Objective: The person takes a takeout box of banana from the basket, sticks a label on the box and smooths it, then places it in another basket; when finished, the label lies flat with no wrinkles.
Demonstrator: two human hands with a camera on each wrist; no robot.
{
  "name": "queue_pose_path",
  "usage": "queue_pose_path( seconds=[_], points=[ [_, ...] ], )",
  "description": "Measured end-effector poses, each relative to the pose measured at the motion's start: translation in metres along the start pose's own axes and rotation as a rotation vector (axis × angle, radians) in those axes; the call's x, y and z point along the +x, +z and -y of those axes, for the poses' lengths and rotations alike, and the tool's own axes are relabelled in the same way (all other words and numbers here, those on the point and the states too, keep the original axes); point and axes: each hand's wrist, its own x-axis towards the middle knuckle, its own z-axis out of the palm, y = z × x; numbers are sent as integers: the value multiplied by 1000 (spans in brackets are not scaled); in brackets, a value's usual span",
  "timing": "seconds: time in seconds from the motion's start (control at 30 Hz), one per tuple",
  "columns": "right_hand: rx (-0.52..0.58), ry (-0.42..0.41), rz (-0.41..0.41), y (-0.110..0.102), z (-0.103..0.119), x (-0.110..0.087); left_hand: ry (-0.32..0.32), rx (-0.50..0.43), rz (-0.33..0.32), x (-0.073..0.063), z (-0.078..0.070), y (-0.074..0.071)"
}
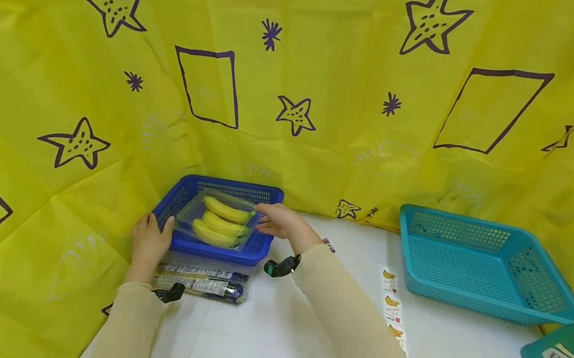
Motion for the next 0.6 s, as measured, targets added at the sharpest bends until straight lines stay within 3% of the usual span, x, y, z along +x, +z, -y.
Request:
queue_pose_path(
  seconds=[0.4,0.6],
  points=[
    [136,40,-121,22,-2,16,-6,-10,-5,4,4,5],
    [121,22,-155,31,-5,23,-6,-13,-24,4,6,5]
  ],
)
